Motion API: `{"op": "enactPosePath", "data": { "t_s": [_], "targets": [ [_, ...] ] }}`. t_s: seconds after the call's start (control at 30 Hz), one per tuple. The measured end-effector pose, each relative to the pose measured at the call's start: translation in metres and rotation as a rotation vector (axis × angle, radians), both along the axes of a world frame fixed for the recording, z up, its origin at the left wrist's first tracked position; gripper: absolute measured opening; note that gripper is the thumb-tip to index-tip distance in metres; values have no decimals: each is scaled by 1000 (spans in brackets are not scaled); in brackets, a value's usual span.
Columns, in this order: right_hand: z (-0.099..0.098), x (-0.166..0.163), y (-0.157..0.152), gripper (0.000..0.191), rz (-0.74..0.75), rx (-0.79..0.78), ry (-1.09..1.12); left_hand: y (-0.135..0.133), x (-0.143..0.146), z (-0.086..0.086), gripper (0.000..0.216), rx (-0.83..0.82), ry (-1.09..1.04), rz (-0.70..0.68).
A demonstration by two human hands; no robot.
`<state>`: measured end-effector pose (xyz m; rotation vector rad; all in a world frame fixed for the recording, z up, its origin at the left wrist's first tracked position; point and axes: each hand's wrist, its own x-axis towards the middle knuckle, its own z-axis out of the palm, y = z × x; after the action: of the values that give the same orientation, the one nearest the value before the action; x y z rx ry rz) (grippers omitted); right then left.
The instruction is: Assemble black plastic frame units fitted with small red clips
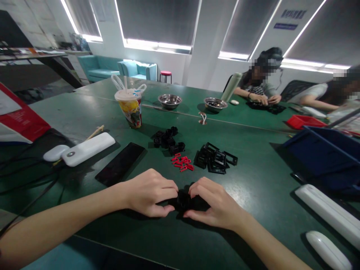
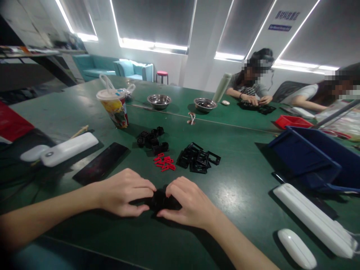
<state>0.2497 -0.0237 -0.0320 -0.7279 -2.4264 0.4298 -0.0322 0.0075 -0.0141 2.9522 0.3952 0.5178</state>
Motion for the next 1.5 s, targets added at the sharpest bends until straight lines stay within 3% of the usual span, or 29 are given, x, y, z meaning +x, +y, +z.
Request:
{"op": "enactPosePath", "data": {
  "t_s": [0.37,0.6,0.77,1.1,1.5],
  "targets": [
    [7,4,0,42,11,48,6,-3,2,-1,22,20,0,10],
    [8,8,3,45,34,47,-1,0,5,-3,56,-51,-52,85],
    [6,10,3,47,30,38,-10,-2,11,-9,68,-112,-85,99],
    [7,13,5,46,14,41,-24,-4,15,-13,44,-107,-59,59],
    [5,10,6,43,12,52,-42,-6,16,-14,39,-70,-59,74]
  ]
}}
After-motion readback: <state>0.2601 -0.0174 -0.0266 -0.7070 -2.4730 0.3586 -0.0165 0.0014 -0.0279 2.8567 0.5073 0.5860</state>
